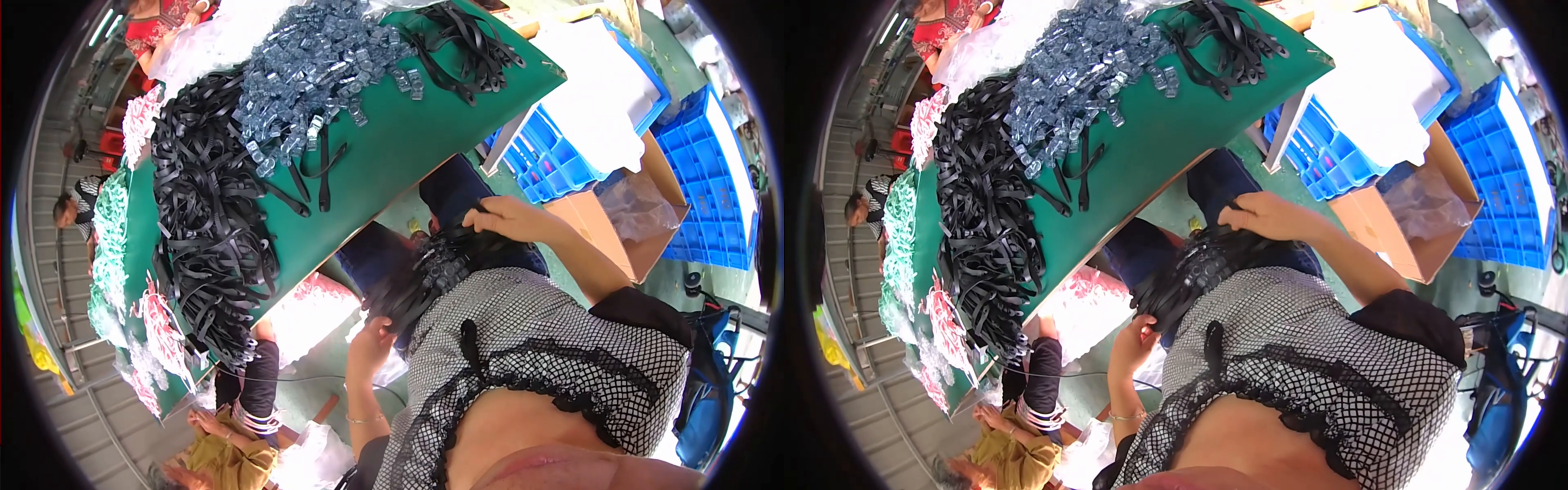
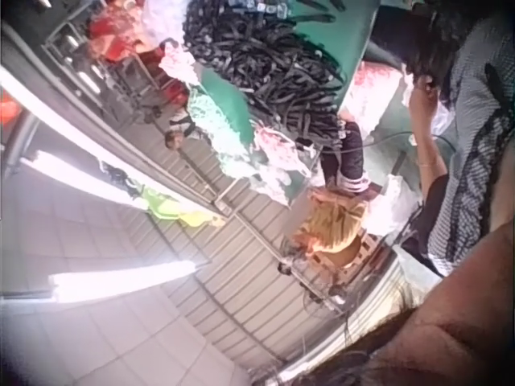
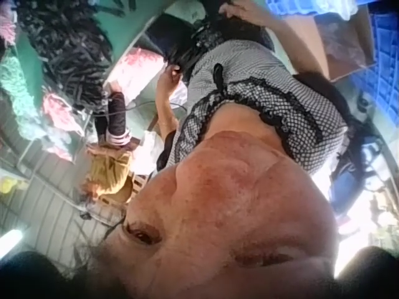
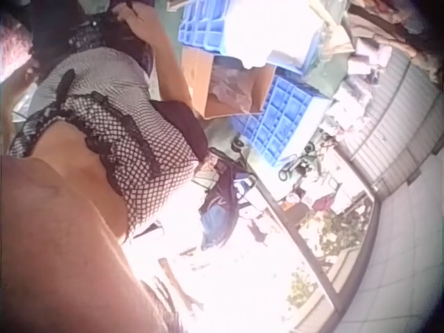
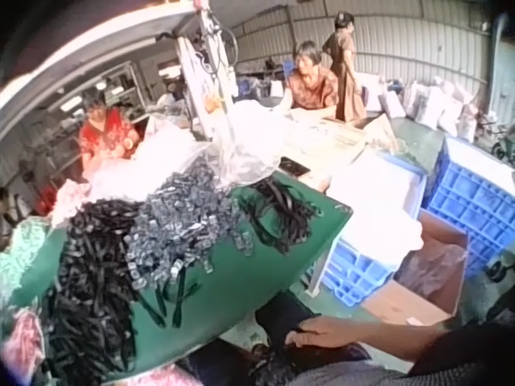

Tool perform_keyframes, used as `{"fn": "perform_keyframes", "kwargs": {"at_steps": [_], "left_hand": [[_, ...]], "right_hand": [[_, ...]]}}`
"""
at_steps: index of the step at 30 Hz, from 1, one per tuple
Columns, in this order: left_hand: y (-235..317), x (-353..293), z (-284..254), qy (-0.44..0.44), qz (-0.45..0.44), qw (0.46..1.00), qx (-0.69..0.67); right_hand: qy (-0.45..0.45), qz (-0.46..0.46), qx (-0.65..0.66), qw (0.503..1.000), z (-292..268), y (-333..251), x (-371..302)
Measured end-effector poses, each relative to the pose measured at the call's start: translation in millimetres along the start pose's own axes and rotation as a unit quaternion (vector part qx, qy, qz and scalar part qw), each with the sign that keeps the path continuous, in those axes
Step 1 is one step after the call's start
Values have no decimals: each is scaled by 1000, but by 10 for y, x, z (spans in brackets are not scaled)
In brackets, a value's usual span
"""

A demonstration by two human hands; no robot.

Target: The person assembles small black plastic components and grey clips by hand.

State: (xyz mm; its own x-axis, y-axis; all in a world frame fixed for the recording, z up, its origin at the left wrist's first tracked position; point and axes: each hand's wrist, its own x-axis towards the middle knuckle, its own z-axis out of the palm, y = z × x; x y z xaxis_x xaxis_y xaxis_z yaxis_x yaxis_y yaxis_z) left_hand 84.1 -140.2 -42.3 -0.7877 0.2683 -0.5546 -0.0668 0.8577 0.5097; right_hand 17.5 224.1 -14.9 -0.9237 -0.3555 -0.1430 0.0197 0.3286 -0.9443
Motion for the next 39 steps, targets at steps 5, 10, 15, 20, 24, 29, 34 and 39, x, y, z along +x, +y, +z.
{"fn": "perform_keyframes", "kwargs": {"at_steps": [5,10,15,20,24,29,34,39], "left_hand": [[346,32,-167,138,84,969,187],[863,426,-324,131,168,972,98],[1508,796,-464,150,344,926,43],[1940,1164,-560,153,392,907,0],[2186,1462,-718,204,402,893,-11],[2359,2059,-842,317,409,856,-26],[2696,2348,-862,409,350,842,33],[2743,2387,-872,383,264,872,153]], "right_hand": [[61,45,151,986,-479,-438,143],[199,-45,72,976,-1088,-643,887],[283,65,-109,951,-1600,-490,1886],[245,162,-381,877,-1626,-465,2245],[237,209,-387,867,-1585,-644,2276],[273,210,-362,866,-1580,-589,2375],[356,49,-207,910,-1776,-350,2210],[342,-21,54,938,-1567,-633,1851]]}}
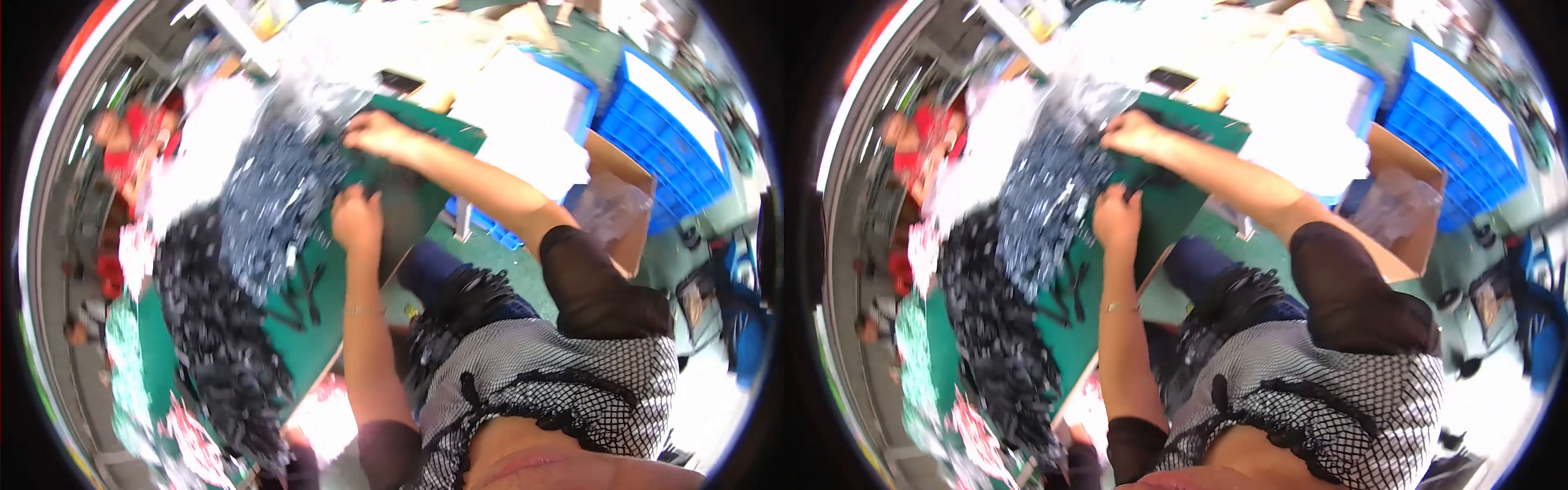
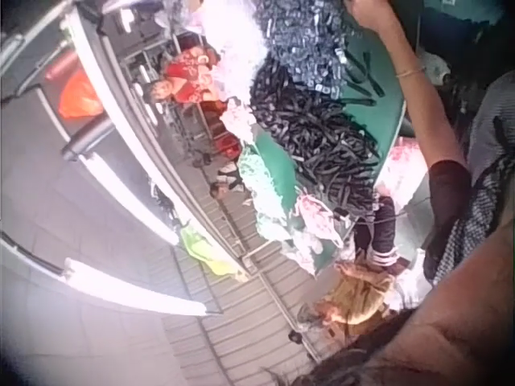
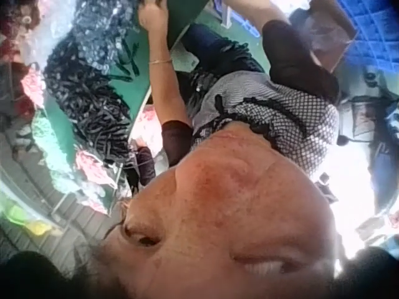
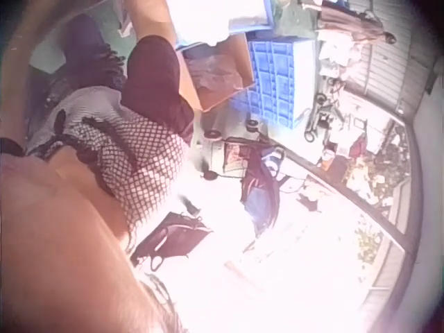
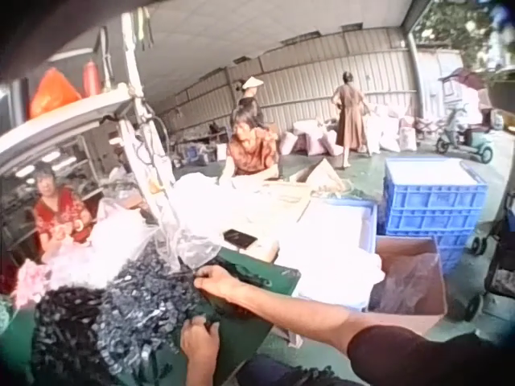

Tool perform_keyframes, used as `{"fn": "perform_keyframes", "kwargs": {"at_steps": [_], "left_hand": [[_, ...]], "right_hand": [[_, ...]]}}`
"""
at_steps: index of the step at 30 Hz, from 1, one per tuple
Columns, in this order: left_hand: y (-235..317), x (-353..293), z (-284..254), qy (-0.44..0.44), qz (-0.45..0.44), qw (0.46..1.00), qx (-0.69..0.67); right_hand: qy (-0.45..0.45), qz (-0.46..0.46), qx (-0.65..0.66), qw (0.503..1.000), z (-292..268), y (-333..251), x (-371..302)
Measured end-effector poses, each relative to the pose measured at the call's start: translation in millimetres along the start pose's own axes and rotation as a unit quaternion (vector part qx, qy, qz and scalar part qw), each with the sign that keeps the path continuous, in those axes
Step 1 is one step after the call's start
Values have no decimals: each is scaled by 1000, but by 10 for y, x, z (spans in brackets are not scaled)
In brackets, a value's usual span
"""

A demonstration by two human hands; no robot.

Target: The person assembles small black plastic components and grey clips by hand.

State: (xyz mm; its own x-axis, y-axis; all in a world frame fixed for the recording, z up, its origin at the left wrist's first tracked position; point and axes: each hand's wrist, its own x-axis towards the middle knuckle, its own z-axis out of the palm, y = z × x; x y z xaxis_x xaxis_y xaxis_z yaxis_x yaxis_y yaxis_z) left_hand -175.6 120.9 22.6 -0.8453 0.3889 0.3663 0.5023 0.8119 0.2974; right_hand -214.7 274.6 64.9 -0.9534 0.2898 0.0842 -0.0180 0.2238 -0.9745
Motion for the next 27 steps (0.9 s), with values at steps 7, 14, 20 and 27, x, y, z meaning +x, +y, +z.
{"fn": "perform_keyframes", "kwargs": {"at_steps": [7,14,20,27], "left_hand": [[57,-179,-136,41,45,996,68],[-222,-233,124,55,60,982,-172],[-441,-413,24,5,-64,881,-469],[-203,-503,-66,-26,-154,726,-669]], "right_hand": [[-66,-93,-39,993,-13,76,23],[-106,13,235,966,-244,-228,-145],[-171,-174,141,960,16,-191,-151],[-93,-61,188,976,-368,-509,-467]]}}
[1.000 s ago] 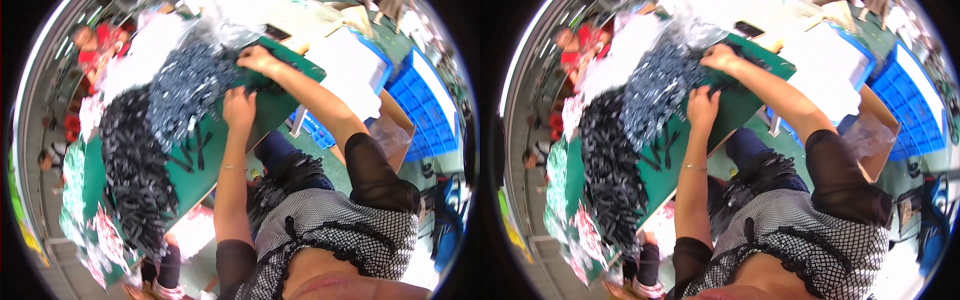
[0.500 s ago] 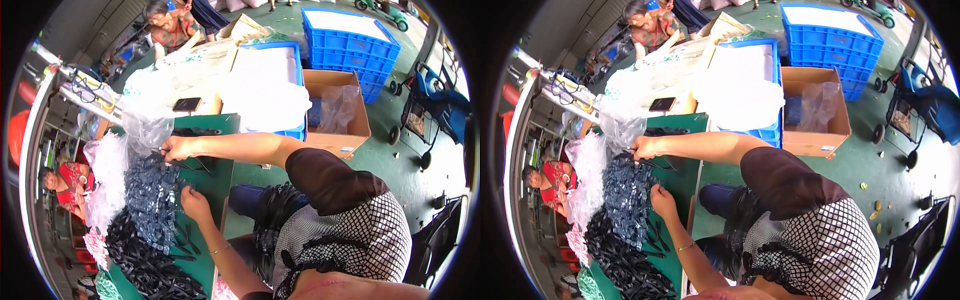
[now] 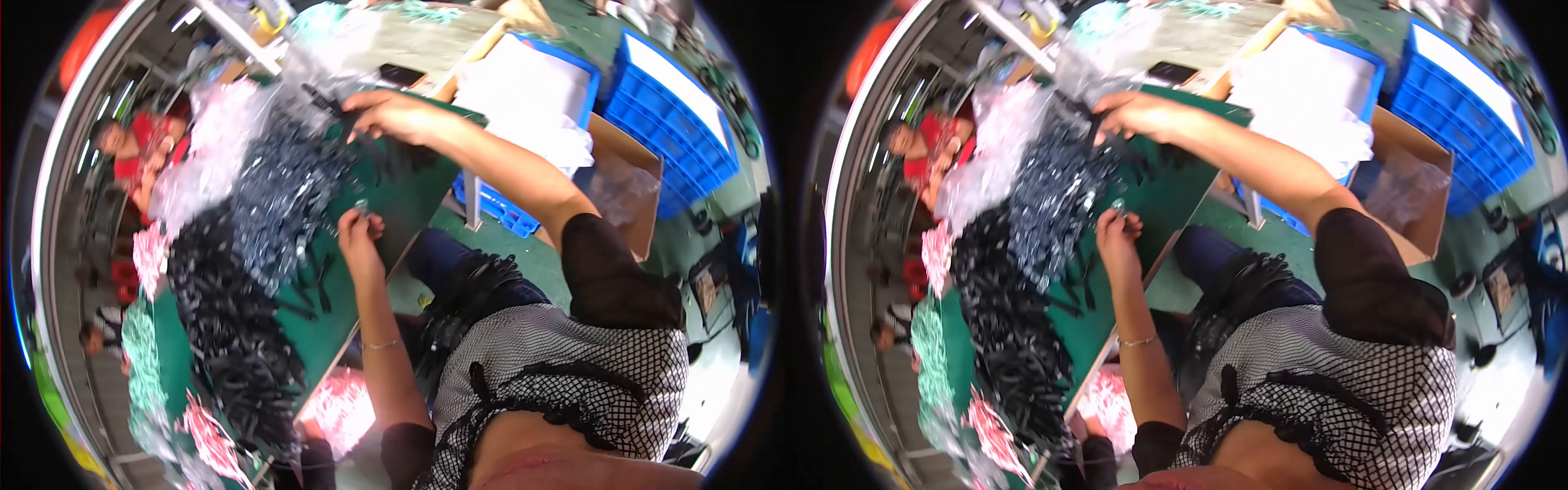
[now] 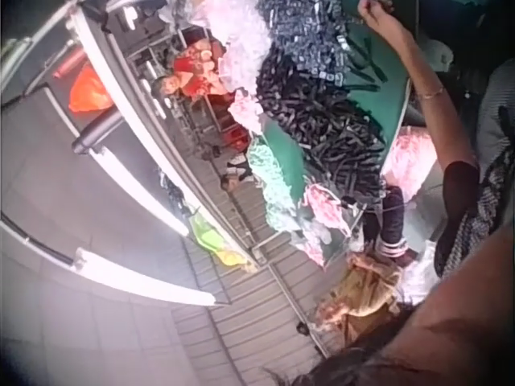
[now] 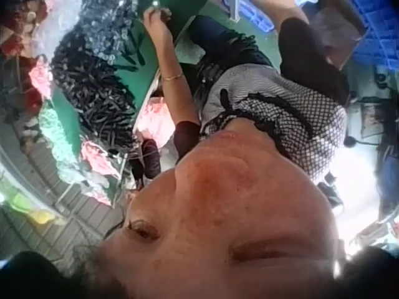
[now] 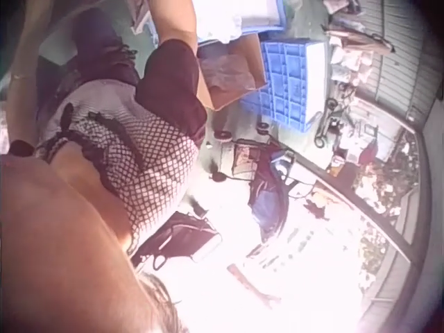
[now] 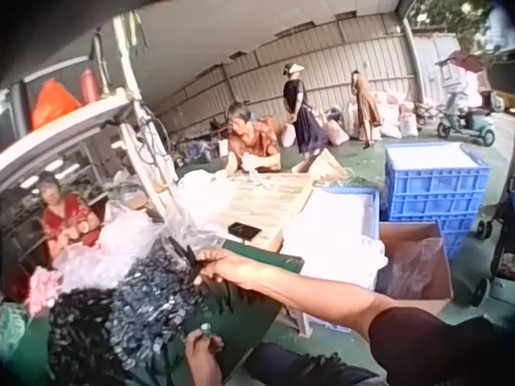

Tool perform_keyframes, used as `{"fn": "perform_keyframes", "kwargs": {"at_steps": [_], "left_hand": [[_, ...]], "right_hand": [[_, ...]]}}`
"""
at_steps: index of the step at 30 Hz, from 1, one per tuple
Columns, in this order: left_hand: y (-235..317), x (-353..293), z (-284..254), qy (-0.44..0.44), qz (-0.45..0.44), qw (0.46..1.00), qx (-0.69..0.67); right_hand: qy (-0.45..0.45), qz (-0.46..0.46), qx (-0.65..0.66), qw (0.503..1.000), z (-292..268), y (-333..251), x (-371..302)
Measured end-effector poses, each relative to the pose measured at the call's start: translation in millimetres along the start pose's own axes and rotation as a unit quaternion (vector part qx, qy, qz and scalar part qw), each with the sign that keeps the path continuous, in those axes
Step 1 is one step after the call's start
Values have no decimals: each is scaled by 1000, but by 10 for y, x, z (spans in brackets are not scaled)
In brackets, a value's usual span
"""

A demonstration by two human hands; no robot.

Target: The person assembles small black plastic components and grey clips by hand.

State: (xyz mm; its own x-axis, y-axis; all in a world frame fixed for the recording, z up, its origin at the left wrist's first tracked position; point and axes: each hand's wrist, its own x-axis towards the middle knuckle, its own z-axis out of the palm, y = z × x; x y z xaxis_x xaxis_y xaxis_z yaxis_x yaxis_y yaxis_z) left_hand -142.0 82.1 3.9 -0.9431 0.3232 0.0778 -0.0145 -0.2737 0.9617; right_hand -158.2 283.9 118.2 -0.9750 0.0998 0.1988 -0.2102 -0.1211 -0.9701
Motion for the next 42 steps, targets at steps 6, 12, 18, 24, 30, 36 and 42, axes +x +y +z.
{"fn": "perform_keyframes", "kwargs": {"at_steps": [6,12,18,24,30,36,42], "left_hand": [[42,-142,-45,6,-41,996,-78],[273,-346,0,-37,-71,976,-202],[504,-669,67,-51,-85,979,-180],[605,-1023,-15,-68,-69,982,-163],[608,-1321,-70,-42,-100,987,-116],[578,-1484,-114,-8,-89,973,-213],[586,-1517,-145,-11,-89,954,-286]], "right_hand": [[-36,-9,23,999,-31,88,-95],[-80,61,185,978,164,-65,-521],[-107,137,222,960,423,-108,-1034],[-152,141,234,950,679,170,-1416],[-152,87,169,970,866,448,-1674],[-155,186,127,962,905,391,-1784],[-157,134,42,978,944,446,-1845]]}}
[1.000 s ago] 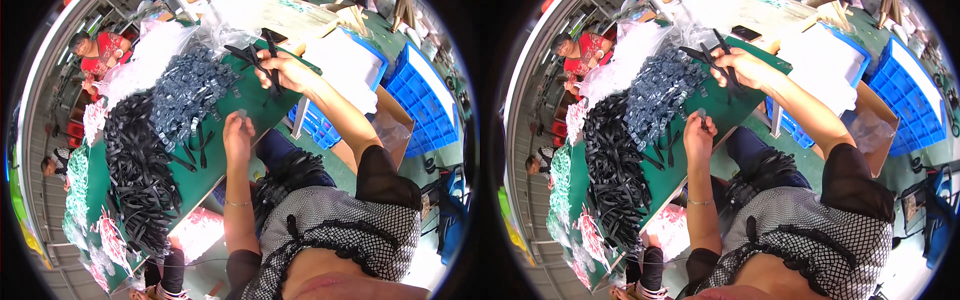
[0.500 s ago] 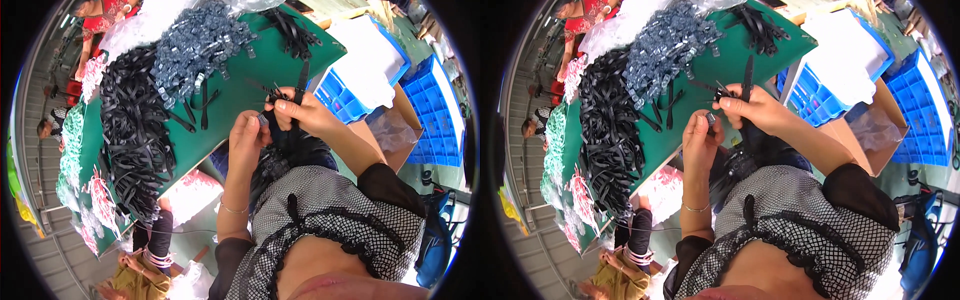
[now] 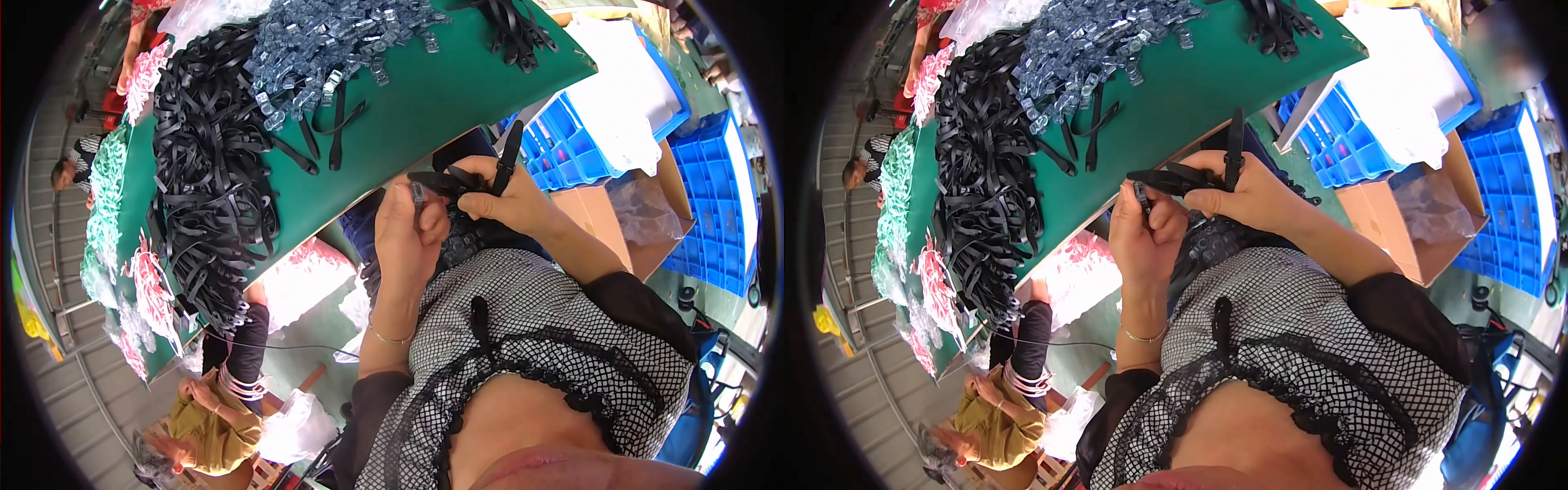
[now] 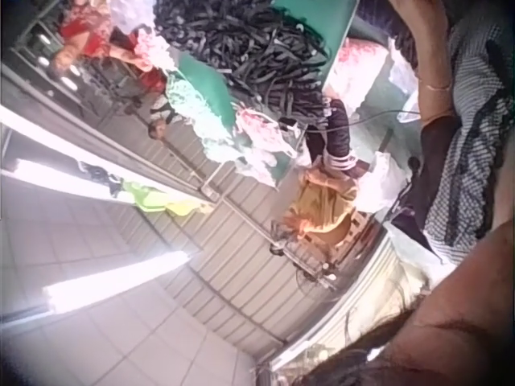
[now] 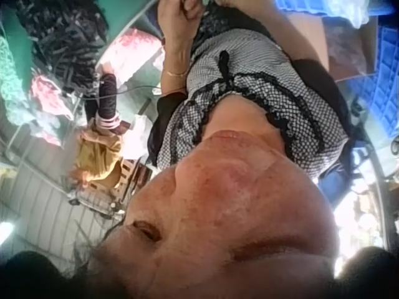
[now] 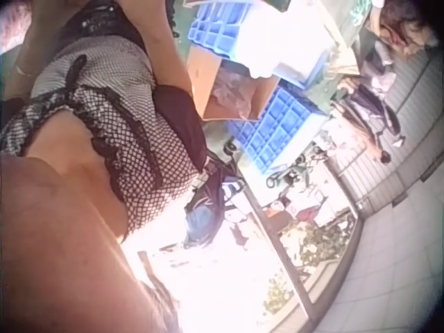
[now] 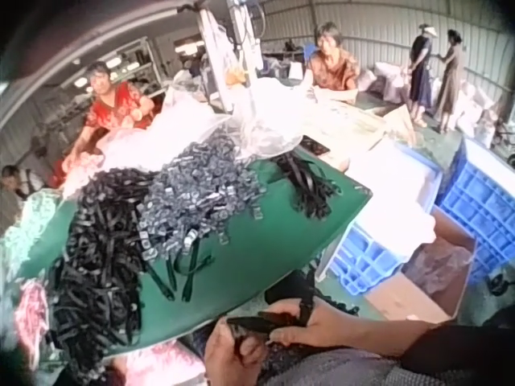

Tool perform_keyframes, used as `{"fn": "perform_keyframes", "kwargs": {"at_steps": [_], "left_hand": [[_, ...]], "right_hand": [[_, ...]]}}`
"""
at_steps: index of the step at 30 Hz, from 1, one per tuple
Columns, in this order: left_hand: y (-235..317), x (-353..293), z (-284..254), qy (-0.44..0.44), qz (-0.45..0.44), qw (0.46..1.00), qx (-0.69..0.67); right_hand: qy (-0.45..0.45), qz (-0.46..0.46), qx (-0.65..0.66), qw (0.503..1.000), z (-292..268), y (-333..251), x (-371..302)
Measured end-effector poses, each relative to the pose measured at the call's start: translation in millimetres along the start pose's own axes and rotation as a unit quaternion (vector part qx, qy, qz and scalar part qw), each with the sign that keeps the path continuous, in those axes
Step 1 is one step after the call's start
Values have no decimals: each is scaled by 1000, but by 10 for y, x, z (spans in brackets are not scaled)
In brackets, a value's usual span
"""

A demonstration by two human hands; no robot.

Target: The person assembles small black plastic components and grey clips by hand.

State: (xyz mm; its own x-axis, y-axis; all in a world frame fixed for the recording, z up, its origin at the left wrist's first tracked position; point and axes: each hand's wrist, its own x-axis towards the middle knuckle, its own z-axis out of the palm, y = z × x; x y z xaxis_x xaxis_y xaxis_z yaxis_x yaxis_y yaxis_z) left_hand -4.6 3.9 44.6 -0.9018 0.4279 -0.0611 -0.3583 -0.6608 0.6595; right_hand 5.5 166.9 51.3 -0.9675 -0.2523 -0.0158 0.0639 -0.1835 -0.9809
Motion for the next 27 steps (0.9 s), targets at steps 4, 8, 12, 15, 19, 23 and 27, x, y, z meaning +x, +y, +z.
{"fn": "perform_keyframes", "kwargs": {"at_steps": [4,8,12,15,19,23,27], "left_hand": [[-19,-10,-7,24,-17,998,-48],[-35,-5,10,21,-38,997,-68],[-73,-3,60,22,-45,996,-70],[-71,-7,55,41,-50,997,-49],[-49,-34,2,44,-48,993,-95],[-31,-46,22,55,-44,994,-82],[-76,-45,-24,56,-48,995,-67]], "right_hand": [[-10,13,-10,1000,-44,82,-16],[5,2,0,1000,-29,76,-10],[18,-41,30,999,77,50,22],[13,-14,11,1000,31,64,30],[9,-1,-40,999,-3,151,0],[22,4,-34,999,6,152,-8],[18,3,-64,998,10,115,5]]}}
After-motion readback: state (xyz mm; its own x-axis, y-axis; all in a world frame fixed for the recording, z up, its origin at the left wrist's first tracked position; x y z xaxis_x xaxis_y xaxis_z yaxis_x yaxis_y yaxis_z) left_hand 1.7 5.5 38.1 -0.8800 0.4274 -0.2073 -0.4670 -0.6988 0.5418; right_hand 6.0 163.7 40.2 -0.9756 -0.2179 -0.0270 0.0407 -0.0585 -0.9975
